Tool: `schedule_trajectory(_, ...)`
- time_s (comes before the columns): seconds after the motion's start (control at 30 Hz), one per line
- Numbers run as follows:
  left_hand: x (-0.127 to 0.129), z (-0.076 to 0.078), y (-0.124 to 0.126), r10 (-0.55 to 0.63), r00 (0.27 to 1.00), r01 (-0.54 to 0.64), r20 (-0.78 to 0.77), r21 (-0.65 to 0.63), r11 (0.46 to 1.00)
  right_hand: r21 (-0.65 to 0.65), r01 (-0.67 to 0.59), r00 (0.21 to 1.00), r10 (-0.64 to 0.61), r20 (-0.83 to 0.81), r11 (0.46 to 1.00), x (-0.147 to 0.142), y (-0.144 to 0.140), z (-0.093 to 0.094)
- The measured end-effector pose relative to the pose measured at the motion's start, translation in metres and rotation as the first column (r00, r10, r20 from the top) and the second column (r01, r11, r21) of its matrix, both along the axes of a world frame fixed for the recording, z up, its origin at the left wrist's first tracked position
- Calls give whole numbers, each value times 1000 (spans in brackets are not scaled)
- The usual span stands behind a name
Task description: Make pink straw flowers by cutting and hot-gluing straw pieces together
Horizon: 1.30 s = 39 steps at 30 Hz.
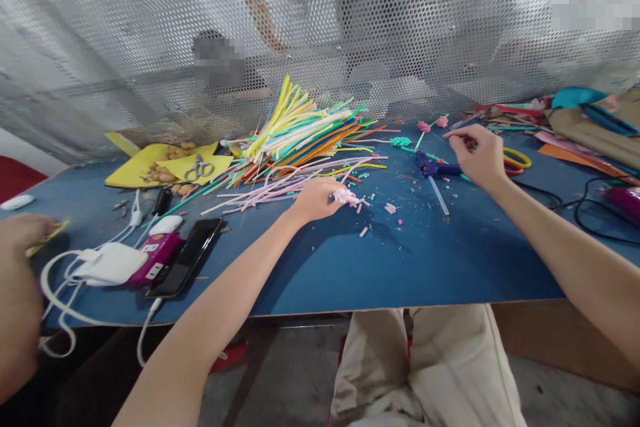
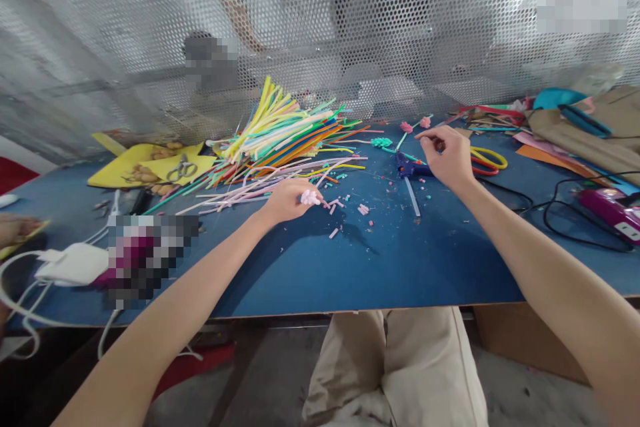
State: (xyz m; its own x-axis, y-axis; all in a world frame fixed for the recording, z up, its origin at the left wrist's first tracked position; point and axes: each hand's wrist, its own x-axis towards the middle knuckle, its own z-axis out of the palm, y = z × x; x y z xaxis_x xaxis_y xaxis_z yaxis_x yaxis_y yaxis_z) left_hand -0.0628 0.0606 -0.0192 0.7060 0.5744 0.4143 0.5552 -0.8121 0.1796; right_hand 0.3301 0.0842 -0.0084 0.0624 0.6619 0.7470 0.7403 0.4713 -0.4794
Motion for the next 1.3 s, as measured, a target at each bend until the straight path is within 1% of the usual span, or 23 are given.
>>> schedule_trajectory(0.07, 0, 1, -2, -2, 1000, 2, 14, 2, 1000, -39, -28, 1000, 28, 5, 999, -3, -2, 0)
schedule_trajectory(0.2, 2, 3, -4, 27, 999, -28, -20, -8, 1000, -107, -19, 1000, 21, 12, 994, -4, -2, -1)
schedule_trajectory(0.37, 0, 4, -1, -35, 999, 34, -3, -87, 996, -141, -11, 1000, 14, 20, 990, 9, 8, -2)
schedule_trajectory(0.53, -4, 10, -1, -32, 999, 34, 32, -76, 997, -165, 16, 1000, -15, 10, 986, 20, 16, -4)
schedule_trajectory(0.7, -5, 18, -6, -49, 998, 47, -27, -94, 994, -187, 41, 999, -35, 37, 981, 26, 20, -8)
schedule_trajectory(0.83, -5, 13, -3, 0, 997, -4, -76, -49, 999, -212, 92, 992, -71, 105, 973, 37, 26, -11)
schedule_trajectory(0.9, -5, 9, 0, 26, 994, -28, -106, -20, 999, -277, 148, 974, -90, 210, 949, 47, 31, -11)
schedule_trajectory(0.97, -6, 4, 3, 31, 989, -33, -141, -14, 999, -362, 227, 932, -93, 350, 904, 60, 36, -11)
schedule_trajectory(1.03, -7, 1, 6, 10, 987, -15, -160, -32, 999, -418, 305, 890, -100, 445, 856, 74, 42, -13)
schedule_trajectory(1.1, -7, 0, 7, -13, 988, 3, -156, -62, 998, -443, 381, 870, -152, 470, 811, 88, 46, -18)
schedule_trajectory(1.2, -6, -1, 7, -14, 991, -1, -135, -110, 994, -469, 468, 853, -243, 462, 749, 106, 52, -27)
schedule_trajectory(1.23, -5, 0, 6, -14, 991, -2, -130, -121, 993, -471, 480, 851, -262, 455, 740, 110, 53, -30)
schedule_trajectory(1.3, -4, 1, 4, -18, 992, 1, -125, -140, 990, -443, 470, 859, -282, 427, 763, 118, 56, -36)
